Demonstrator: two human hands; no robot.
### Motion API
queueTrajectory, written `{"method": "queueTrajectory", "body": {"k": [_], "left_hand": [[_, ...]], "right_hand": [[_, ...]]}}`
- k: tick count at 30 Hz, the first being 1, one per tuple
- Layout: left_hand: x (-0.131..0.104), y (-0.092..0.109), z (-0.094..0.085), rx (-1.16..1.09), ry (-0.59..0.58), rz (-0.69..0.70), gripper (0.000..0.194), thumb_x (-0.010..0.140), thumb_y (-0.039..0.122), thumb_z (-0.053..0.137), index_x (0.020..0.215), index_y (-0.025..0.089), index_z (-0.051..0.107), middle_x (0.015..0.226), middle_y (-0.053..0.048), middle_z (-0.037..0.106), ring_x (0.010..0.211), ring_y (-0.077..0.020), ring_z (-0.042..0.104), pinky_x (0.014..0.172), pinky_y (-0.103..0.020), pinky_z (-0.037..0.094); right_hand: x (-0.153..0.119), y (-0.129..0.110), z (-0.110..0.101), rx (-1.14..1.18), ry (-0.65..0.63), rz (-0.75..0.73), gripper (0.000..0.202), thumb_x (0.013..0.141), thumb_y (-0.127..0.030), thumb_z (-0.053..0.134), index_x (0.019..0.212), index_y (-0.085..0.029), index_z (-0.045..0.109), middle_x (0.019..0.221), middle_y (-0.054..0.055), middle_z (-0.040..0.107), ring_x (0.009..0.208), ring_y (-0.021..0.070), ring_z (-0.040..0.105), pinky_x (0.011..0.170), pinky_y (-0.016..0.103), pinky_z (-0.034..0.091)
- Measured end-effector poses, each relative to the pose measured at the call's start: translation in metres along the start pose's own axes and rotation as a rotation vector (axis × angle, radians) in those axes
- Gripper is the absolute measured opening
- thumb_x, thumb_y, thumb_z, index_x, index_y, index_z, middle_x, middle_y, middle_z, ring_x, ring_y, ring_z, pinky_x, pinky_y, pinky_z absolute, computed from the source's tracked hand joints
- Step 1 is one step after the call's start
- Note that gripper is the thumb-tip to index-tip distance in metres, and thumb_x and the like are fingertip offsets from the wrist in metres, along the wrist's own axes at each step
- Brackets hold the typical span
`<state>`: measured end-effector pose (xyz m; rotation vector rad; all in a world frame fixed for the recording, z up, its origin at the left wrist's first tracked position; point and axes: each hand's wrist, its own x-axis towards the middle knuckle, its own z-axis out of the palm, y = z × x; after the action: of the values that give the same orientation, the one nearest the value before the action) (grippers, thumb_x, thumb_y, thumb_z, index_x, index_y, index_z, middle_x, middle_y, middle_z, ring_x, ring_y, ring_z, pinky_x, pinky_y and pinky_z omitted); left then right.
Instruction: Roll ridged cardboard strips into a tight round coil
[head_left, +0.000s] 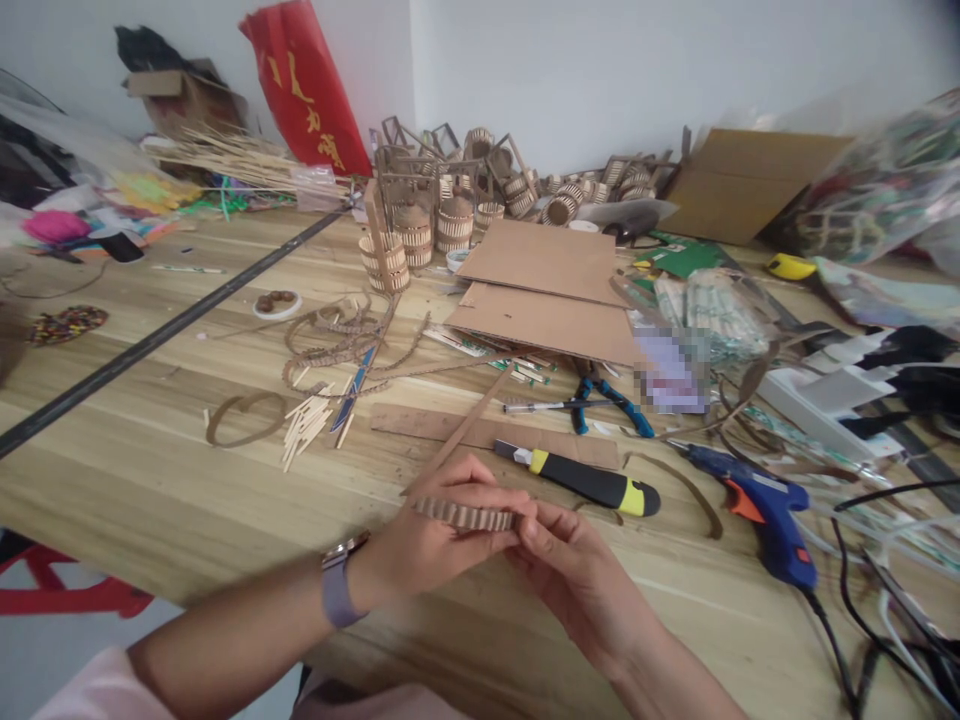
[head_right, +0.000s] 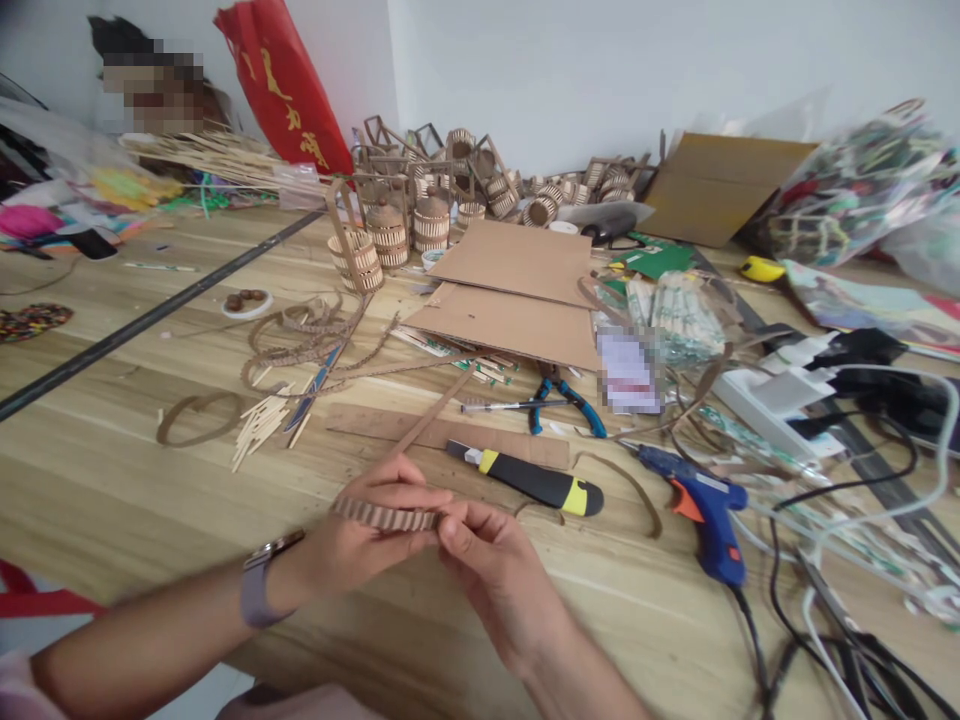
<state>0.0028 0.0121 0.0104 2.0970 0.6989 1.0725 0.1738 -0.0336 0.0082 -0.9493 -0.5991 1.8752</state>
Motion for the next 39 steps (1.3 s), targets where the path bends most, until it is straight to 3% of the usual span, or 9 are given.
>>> {"method": "queueTrajectory", "body": {"k": [13, 16, 19, 21, 26, 28, 30, 34, 39], "left_hand": [[-0.002, 0.003, -0.001, -0.075, -0.074, -0.052, 0.025, 0.090, 0.042, 0.063, 0.100, 0.022, 0.075, 0.085, -0.002, 0.060, 0.076, -0.0126, 0.058, 0.069, -0.024, 0.050], [0.001, 0.006, -0.004, -0.026, -0.081, -0.128, 0.018, 0.090, 0.034, 0.064, 0.097, 0.021, 0.073, 0.085, -0.002, 0.060, 0.075, -0.0127, 0.058, 0.067, -0.022, 0.048], [0.006, 0.009, -0.008, 0.144, -0.050, -0.186, 0.010, 0.089, 0.023, 0.061, 0.086, 0.018, 0.070, 0.079, 0.000, 0.060, 0.071, -0.0124, 0.057, 0.064, -0.023, 0.045], [0.007, 0.011, -0.008, 0.301, -0.080, -0.124, 0.013, 0.091, 0.023, 0.059, 0.082, 0.017, 0.067, 0.077, -0.001, 0.060, 0.071, -0.0136, 0.056, 0.063, -0.024, 0.042], [0.003, 0.014, -0.001, 0.650, -0.225, 0.031, 0.020, 0.090, 0.021, 0.057, 0.070, 0.017, 0.058, 0.074, -0.003, 0.056, 0.069, -0.0184, 0.052, 0.061, -0.030, 0.040], [0.001, 0.013, 0.003, 0.719, -0.194, 0.031, 0.020, 0.088, 0.016, 0.057, 0.068, 0.017, 0.056, 0.073, -0.003, 0.056, 0.070, -0.0193, 0.053, 0.061, -0.031, 0.040], [0.000, 0.011, 0.006, 0.725, -0.139, 0.015, 0.019, 0.087, 0.015, 0.058, 0.068, 0.018, 0.056, 0.072, -0.003, 0.056, 0.069, -0.0190, 0.053, 0.061, -0.030, 0.040], [0.000, 0.007, 0.003, 0.582, -0.041, 0.032, 0.012, 0.084, 0.016, 0.060, 0.072, 0.017, 0.059, 0.073, -0.001, 0.059, 0.068, -0.0162, 0.055, 0.059, -0.027, 0.039], [0.001, 0.007, 0.000, 0.377, 0.006, 0.026, 0.007, 0.084, 0.014, 0.061, 0.077, 0.016, 0.062, 0.075, -0.001, 0.061, 0.069, -0.0135, 0.057, 0.061, -0.024, 0.041]], "right_hand": [[-0.001, 0.005, -0.001, 0.043, -0.043, 0.056, 0.039, 0.056, -0.043, 0.091, 0.066, -0.019, 0.062, 0.067, -0.001, 0.055, 0.069, 0.0147, 0.047, 0.069, 0.027, 0.036], [0.004, 0.007, -0.006, -0.144, 0.011, -0.022, 0.041, 0.062, -0.053, 0.085, 0.076, -0.019, 0.066, 0.073, 0.001, 0.059, 0.071, 0.0163, 0.050, 0.070, 0.029, 0.038], [0.007, 0.010, -0.012, -0.488, 0.230, -0.304, 0.043, 0.062, -0.049, 0.085, 0.090, -0.022, 0.067, 0.075, 0.000, 0.059, 0.066, 0.0161, 0.049, 0.063, 0.029, 0.038], [0.006, 0.012, -0.012, -0.709, 0.331, -0.469, 0.044, 0.061, -0.040, 0.087, 0.096, -0.024, 0.065, 0.078, 0.001, 0.061, 0.066, 0.0171, 0.051, 0.063, 0.030, 0.040], [0.001, 0.014, -0.005, -0.968, 0.295, -0.526, 0.013, 0.072, -0.028, 0.077, 0.080, -0.026, 0.067, 0.072, 0.002, 0.064, 0.068, 0.0199, 0.056, 0.064, 0.032, 0.043], [0.002, 0.012, -0.004, -0.916, 0.265, -0.470, 0.008, 0.080, -0.032, 0.070, 0.077, -0.025, 0.067, 0.074, 0.003, 0.066, 0.069, 0.0202, 0.058, 0.065, 0.032, 0.043], [0.004, 0.009, -0.004, -0.781, 0.229, -0.383, 0.018, 0.082, -0.040, 0.069, 0.075, -0.023, 0.068, 0.074, 0.004, 0.068, 0.071, 0.0204, 0.060, 0.065, 0.032, 0.044], [0.006, 0.001, -0.004, -0.503, 0.190, -0.236, 0.031, 0.073, -0.050, 0.077, 0.066, -0.021, 0.067, 0.070, 0.002, 0.067, 0.069, 0.0178, 0.059, 0.065, 0.030, 0.044], [0.004, -0.005, -0.002, -0.242, 0.135, -0.097, 0.031, 0.068, -0.044, 0.084, 0.064, -0.018, 0.068, 0.064, 0.001, 0.065, 0.067, 0.0144, 0.058, 0.067, 0.027, 0.044]]}}
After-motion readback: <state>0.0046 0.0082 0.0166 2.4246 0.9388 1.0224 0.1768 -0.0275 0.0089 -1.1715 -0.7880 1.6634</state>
